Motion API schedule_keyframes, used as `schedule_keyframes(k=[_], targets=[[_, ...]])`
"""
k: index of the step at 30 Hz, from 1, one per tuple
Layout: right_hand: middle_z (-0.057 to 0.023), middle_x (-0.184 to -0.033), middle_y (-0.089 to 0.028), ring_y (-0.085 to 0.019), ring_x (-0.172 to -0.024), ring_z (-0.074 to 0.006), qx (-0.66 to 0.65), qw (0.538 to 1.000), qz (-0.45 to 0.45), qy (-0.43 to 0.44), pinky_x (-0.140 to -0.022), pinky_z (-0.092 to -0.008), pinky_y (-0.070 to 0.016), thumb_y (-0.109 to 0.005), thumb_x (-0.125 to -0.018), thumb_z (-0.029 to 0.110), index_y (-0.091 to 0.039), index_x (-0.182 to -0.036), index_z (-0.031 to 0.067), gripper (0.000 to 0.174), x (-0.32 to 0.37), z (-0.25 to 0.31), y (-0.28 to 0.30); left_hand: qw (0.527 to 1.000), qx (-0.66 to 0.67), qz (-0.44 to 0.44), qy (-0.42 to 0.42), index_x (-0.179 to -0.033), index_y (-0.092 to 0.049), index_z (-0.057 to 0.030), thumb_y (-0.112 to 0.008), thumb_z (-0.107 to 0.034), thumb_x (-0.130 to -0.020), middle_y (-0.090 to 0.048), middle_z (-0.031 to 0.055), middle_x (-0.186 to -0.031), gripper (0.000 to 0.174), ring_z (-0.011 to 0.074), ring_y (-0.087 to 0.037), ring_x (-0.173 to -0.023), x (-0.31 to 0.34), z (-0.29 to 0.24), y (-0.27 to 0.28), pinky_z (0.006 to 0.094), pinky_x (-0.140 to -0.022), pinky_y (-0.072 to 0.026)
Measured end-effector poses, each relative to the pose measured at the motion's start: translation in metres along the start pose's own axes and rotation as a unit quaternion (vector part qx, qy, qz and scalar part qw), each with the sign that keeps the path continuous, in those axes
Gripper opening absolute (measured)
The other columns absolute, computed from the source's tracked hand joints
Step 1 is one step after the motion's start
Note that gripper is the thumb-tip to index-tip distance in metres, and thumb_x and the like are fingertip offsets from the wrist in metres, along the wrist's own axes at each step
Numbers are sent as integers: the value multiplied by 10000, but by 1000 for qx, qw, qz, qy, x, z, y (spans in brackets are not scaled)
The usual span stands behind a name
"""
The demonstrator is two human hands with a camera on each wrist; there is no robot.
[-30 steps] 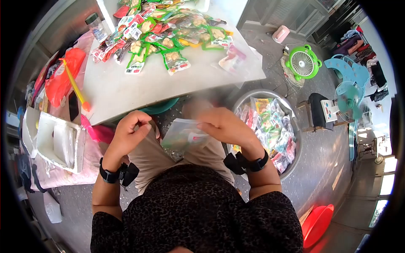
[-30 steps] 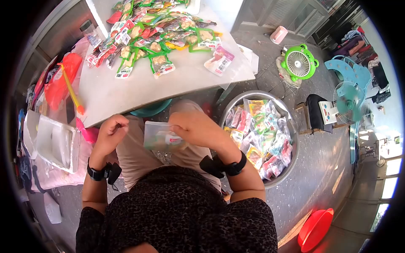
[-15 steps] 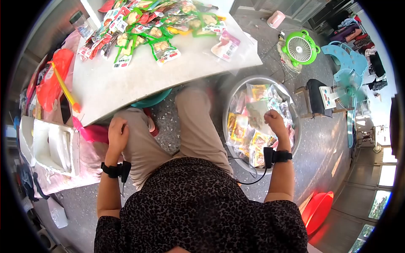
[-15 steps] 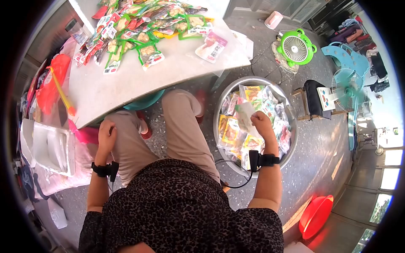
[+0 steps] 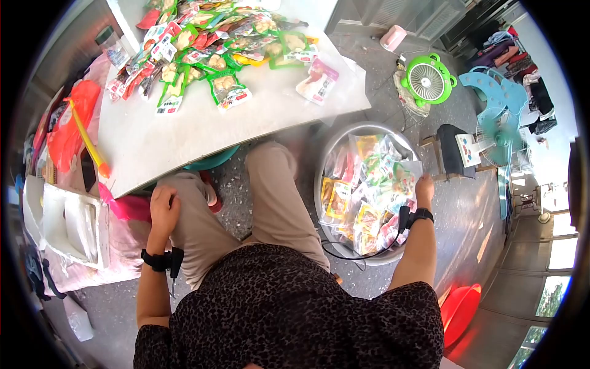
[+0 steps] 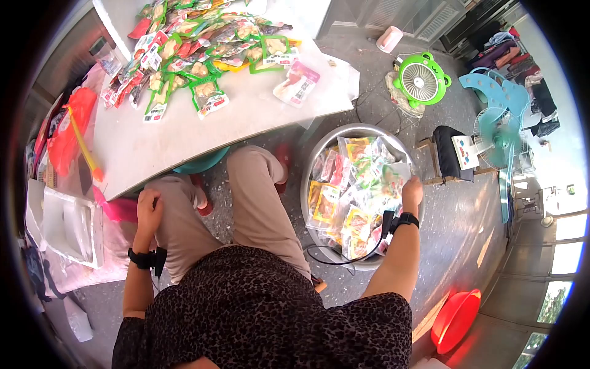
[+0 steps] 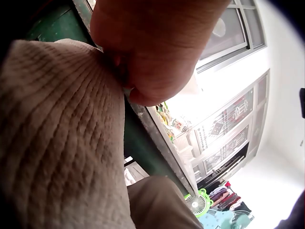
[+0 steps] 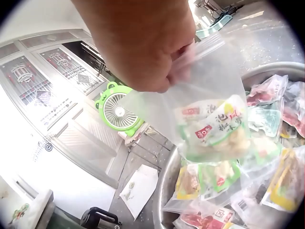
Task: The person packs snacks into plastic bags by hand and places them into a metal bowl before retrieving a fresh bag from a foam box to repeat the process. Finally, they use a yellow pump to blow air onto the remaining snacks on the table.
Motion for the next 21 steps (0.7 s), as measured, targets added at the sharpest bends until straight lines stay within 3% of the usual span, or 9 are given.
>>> schedule_keyframes(k=[3,5,7,11,15,16,19,21], targets=[[-202,-754,-572,-549,-732,-375,-22,999,-44,9,-635,-445,-438,-388,-771,158,-532,-811,32,195,-11,27,21,1000,2,-10,4,-779,-497,0,-521,29,-637,-507,137,-786,147,293,-481,-773,0,-2,3,339,-688,-398],[-201,-766,-579,-562,-723,-364,-15,998,-42,52,-639,-443,-447,-403,-765,158,-540,-840,49,191,-16,36,-16,1000,8,-15,10,-767,-504,-9,-532,18,-632,-516,127,-779,140,288,-485,-768,1,-2,4,346,-681,-400],[-217,-825,-565,-541,-796,-366,-75,996,49,23,-699,-430,-425,-408,-747,154,-550,-861,41,214,0,69,-39,1000,12,-23,9,-762,-507,-13,-538,13,-631,-521,122,-774,137,287,-487,-763,3,0,4,349,-677,-402],[-196,-817,-572,-546,-796,-353,-203,971,91,89,-692,-382,-431,-414,-755,156,-551,-852,38,205,53,177,-43,998,50,-29,28,-779,-508,-10,-535,12,-646,-525,126,-785,138,293,-494,-769,7,7,9,348,-689,-406],[-180,-813,-567,-550,-785,-305,-332,913,110,210,-683,-351,-431,-453,-761,110,-542,-841,23,148,96,277,-26,992,56,-81,84,-810,-511,-11,-532,5,-672,-533,135,-821,140,297,-504,-791,18,30,35,352,-708,-411],[-165,-795,-567,-553,-754,-274,-364,896,98,235,-672,-329,-432,-471,-762,108,-542,-851,16,146,104,295,-21,983,84,-90,136,-826,-514,-12,-537,-3,-683,-537,139,-845,145,294,-509,-810,23,43,44,350,-715,-416],[-134,-794,-561,-545,-714,-212,-434,843,92,303,-651,-295,-430,-498,-766,91,-536,-873,3,144,136,352,9,976,-29,-173,132,-827,-515,-18,-550,-16,-676,-537,135,-841,155,299,-508,-806,40,63,94,341,-706,-422],[-162,-833,-532,-516,-742,-282,-430,828,113,342,-672,-314,-418,-500,-746,53,-509,-895,-8,162,165,387,37,955,-112,-203,186,-823,-518,-16,-543,-60,-691,-534,144,-847,142,309,-502,-807,57,81,129,366,-718,-415]])
Point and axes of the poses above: each hand's wrist, its own x-axis away from the middle knuckle, its own y-axis out of the back of the hand, z = x × y, the point moved 10 cm from there along -x, towards the middle knuckle
